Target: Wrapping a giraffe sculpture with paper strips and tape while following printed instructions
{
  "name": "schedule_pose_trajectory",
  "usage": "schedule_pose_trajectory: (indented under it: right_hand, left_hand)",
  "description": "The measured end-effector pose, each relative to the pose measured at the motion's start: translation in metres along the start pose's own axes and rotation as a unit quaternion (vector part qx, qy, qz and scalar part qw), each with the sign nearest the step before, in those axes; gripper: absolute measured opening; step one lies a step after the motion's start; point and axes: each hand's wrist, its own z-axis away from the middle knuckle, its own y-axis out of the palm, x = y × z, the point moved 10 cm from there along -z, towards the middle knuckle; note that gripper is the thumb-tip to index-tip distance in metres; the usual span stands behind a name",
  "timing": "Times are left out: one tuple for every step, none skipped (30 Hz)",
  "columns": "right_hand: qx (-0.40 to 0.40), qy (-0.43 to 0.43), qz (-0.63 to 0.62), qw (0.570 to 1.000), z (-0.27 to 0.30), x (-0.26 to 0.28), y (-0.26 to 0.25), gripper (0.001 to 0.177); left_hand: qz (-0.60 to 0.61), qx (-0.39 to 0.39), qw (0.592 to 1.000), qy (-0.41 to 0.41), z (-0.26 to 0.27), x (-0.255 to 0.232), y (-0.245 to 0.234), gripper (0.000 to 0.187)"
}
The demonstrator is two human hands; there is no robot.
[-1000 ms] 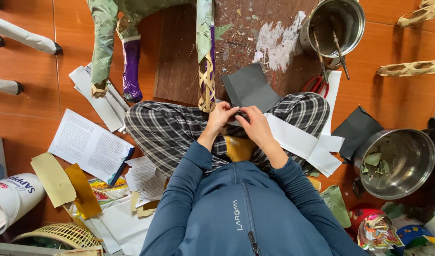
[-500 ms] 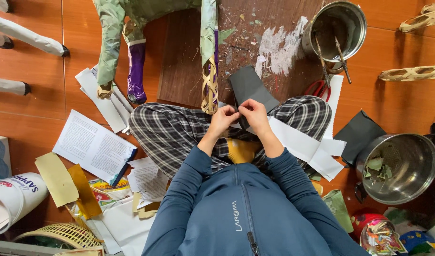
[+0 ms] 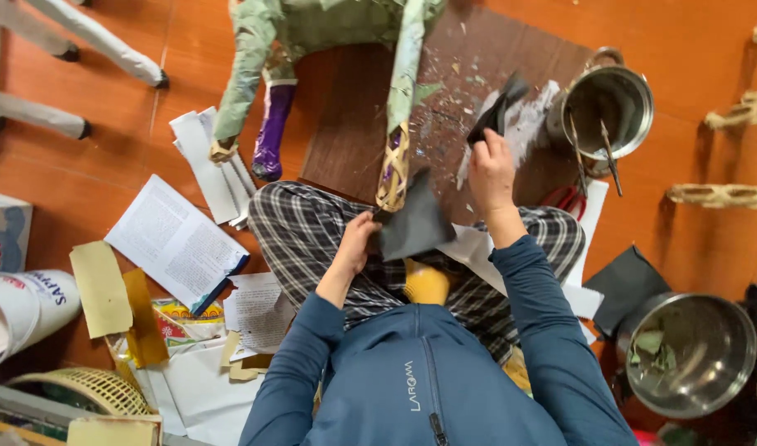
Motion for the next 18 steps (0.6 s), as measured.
schedule_pose_trajectory:
  right_hand:
    - [-0.003, -0.007, -0.005, 1.0, 0.012, -0.006, 0.015, 0.008]
    - [0.034, -0.006, 0.027, 0.999, 0.024, -0.013, 0.039, 0.008]
    - [0.072, -0.005, 0.06, 0.996, 0.037, -0.02, 0.063, 0.011]
    - [0.069, -0.01, 0.055, 0.996, 0.036, -0.014, 0.058, 0.011]
    - [0.183, 0.082, 0.005, 0.98, 0.042, -0.026, 0.076, 0.043]
    - [0.296, 0.174, -0.044, 0.938, 0.062, -0.034, 0.09, 0.075]
    - [0.298, 0.17, -0.047, 0.938, 0.06, -0.027, 0.087, 0.075]
    - [0.389, 0.235, -0.131, 0.881, 0.079, -0.023, 0.098, 0.057]
    - [0.471, 0.295, -0.212, 0.804, 0.101, -0.014, 0.106, 0.055]
    - [0.474, 0.296, -0.211, 0.802, 0.12, -0.005, 0.112, 0.055]
    - [0.442, 0.388, -0.351, 0.729, 0.145, 0.006, 0.12, 0.061]
    - [0.391, 0.465, -0.479, 0.633, 0.165, 0.016, 0.129, 0.068]
    - [0.391, 0.466, -0.478, 0.634, 0.159, 0.032, 0.111, 0.068]
    - [0.369, 0.544, -0.57, 0.494, 0.166, 0.058, 0.097, 0.061]
    - [0.333, 0.603, -0.642, 0.337, 0.169, 0.089, 0.08, 0.055]
    - [0.334, 0.604, -0.641, 0.337, 0.166, 0.094, 0.081, 0.055]
    - [0.299, 0.596, -0.646, 0.372, 0.157, 0.091, 0.081, 0.039]
    - [0.262, 0.587, -0.65, 0.406, 0.146, 0.088, 0.081, 0.035]
  left_hand:
    - [0.005, -0.005, 1.0, 0.006, 0.021, -0.018, 0.006, 0.009]
    - [0.029, -0.002, 0.999, -0.025, 0.043, -0.029, 0.014, 0.016]
    - [0.053, 0.002, 0.997, -0.056, 0.065, -0.04, 0.022, 0.023]
    - [0.056, -0.002, 0.997, -0.051, 0.066, -0.041, 0.02, 0.023]
    - [0.078, 0.003, 0.996, -0.048, 0.066, -0.041, 0.019, 0.025]
    - [0.099, 0.009, 0.994, -0.048, 0.069, -0.037, 0.018, 0.028]
    - [0.101, 0.005, 0.994, -0.047, 0.062, -0.033, 0.012, 0.028]
    - [0.126, 0.018, 0.991, -0.036, 0.055, -0.03, 0.01, 0.027]
    - [0.151, 0.031, 0.988, -0.025, 0.048, -0.027, 0.008, 0.027]
    - [0.152, 0.03, 0.988, -0.028, 0.053, -0.037, 0.007, 0.027]
    - [0.162, 0.03, 0.986, -0.015, 0.057, -0.051, 0.006, 0.029]
    - [0.173, 0.032, 0.984, 0.0, 0.057, -0.067, 0.008, 0.031]
    - [0.174, 0.033, 0.984, -0.001, 0.066, -0.081, 0.011, 0.031]
    - [0.178, 0.031, 0.984, 0.004, 0.077, -0.096, 0.012, 0.036]
    - [0.182, 0.028, 0.983, 0.009, 0.087, -0.111, 0.012, 0.04]
    - [0.183, 0.027, 0.983, 0.008, 0.09, -0.111, 0.009, 0.04]
    - [0.178, 0.038, 0.983, 0.006, 0.093, -0.111, 0.008, 0.052]
    - [0.173, 0.05, 0.984, 0.005, 0.096, -0.112, 0.007, 0.064]
